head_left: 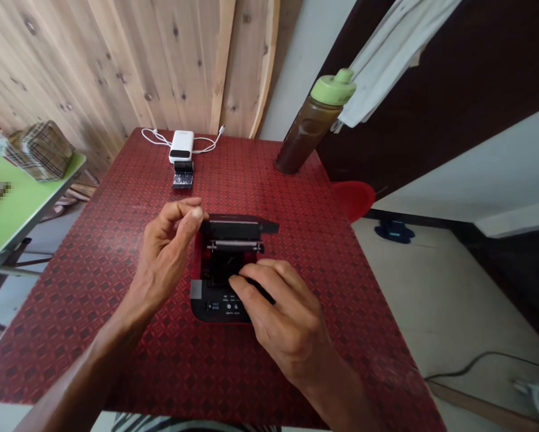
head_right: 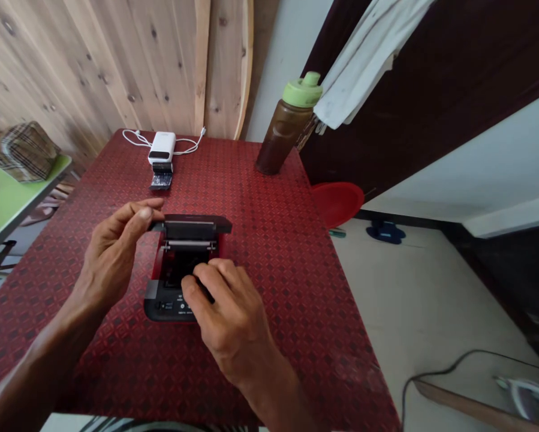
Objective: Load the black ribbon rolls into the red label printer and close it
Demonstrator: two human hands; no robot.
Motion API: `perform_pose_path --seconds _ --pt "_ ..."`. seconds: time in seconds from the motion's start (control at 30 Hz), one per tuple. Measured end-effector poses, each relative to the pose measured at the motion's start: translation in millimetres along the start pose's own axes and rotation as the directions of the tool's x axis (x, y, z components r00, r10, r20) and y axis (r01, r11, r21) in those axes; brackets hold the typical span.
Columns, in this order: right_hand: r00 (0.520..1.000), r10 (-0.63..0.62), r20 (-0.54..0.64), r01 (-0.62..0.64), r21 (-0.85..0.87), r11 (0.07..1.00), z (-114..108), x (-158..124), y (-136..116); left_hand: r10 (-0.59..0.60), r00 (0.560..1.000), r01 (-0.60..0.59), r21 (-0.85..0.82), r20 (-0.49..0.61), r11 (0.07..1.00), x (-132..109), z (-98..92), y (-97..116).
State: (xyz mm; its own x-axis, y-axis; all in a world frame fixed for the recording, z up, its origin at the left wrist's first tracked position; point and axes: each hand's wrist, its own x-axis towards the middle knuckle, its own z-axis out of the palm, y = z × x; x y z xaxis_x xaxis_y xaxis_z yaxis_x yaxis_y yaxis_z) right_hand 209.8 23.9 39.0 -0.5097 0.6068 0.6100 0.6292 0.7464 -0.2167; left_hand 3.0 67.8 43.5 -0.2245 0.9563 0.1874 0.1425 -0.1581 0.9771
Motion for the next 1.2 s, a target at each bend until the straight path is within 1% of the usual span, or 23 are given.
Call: perform_pose_path --seconds 0.07,0.13,0.17,0.23,0.27,0.37,0.43,0.6,0.77,0.83,0.9,0.97,1.03,1.13,1.2 --pt "0.998 -0.011 -0.061 0.005 -0.088 0.996 2.9 -5.7 -3.0 -0.041 0.999 0.041 -0.006 0.001 0.999 -15.7 -1.3 -3.3" --pt "0.995 0.003 -0.098 -0.017 -0.145 0.989 5.9 -9.3 -4.0 -0.142 0.99 0.14 -0.075 -0.021 0.987 -32.1 -1.9 -8.6" --pt "0.995 0.019 -0.101 -0.033 -0.146 0.989 7.2 -10.2 -3.8 -0.212 0.977 0.208 -0.123 -0.018 0.97 -39.4 -1.9 -11.6" --pt "0.996 0.052 -0.076 -0.059 -0.094 0.994 9.2 -10.6 -2.3 -0.319 0.948 0.313 -0.21 0.01 0.926 -51.1 -1.5 -17.3" --pt "0.996 0.063 -0.058 -0.066 -0.058 0.996 9.8 -10.3 -1.3 -0.357 0.933 0.357 -0.237 0.048 0.903 -55.3 -1.3 -19.5" --pt "0.997 0.072 -0.017 -0.071 0.028 0.997 9.6 -9.1 1.2 -0.405 0.903 0.43 -0.264 0.145 0.863 -61.8 -1.0 -22.7" --pt "0.996 0.089 -0.009 -0.088 0.053 0.995 8.6 -8.7 1.5 -0.408 0.9 0.436 -0.27 0.157 0.858 -63.0 -1.1 -22.7" --pt "0.992 0.127 0.012 -0.128 0.076 0.989 7.6 -9.5 -0.4 -0.393 0.909 0.417 -0.245 0.142 0.876 -62.6 -1.4 -23.2" --pt "0.991 0.133 0.013 -0.133 0.087 0.987 10.0 -11.0 -1.9 -0.371 0.918 0.394 -0.215 0.139 0.894 -60.6 -1.5 -28.3" --pt "0.99 0.142 0.008 -0.142 0.122 0.982 9.2 -14.2 -2.4 -0.387 0.913 0.406 -0.216 0.126 0.888 -61.9 -2.9 -30.2" --pt "0.985 0.171 -0.025 -0.166 0.149 0.975 6.4 -21.3 -3.4 -0.407 0.907 0.421 -0.213 0.111 0.882 -66.1 -6.1 -30.9" --pt "0.97 0.224 -0.091 -0.208 0.159 0.965 2.1 -32.5 -5.0 -0.407 0.907 0.422 -0.204 0.112 0.884 -73.0 -11.1 -30.2" --pt "0.943 0.303 -0.14 -0.281 0.159 0.947 -1.8 -46.1 -7.9 -0.399 0.906 0.421 -0.204 0.141 0.884 -80.5 -16.3 -28.5" --pt "0.896 0.425 -0.127 -0.406 0.147 0.902 -3.2 -63.8 -14.7 -0.425 0.89 0.452 -0.204 0.165 0.868 -87.7 -20.3 -25.0" --pt "0.883 0.458 -0.104 -0.446 0.122 0.887 -0.5 -70.2 -19.6 -0.443 0.884 0.465 -0.2 0.146 0.862 -88.8 -19.4 -23.2"
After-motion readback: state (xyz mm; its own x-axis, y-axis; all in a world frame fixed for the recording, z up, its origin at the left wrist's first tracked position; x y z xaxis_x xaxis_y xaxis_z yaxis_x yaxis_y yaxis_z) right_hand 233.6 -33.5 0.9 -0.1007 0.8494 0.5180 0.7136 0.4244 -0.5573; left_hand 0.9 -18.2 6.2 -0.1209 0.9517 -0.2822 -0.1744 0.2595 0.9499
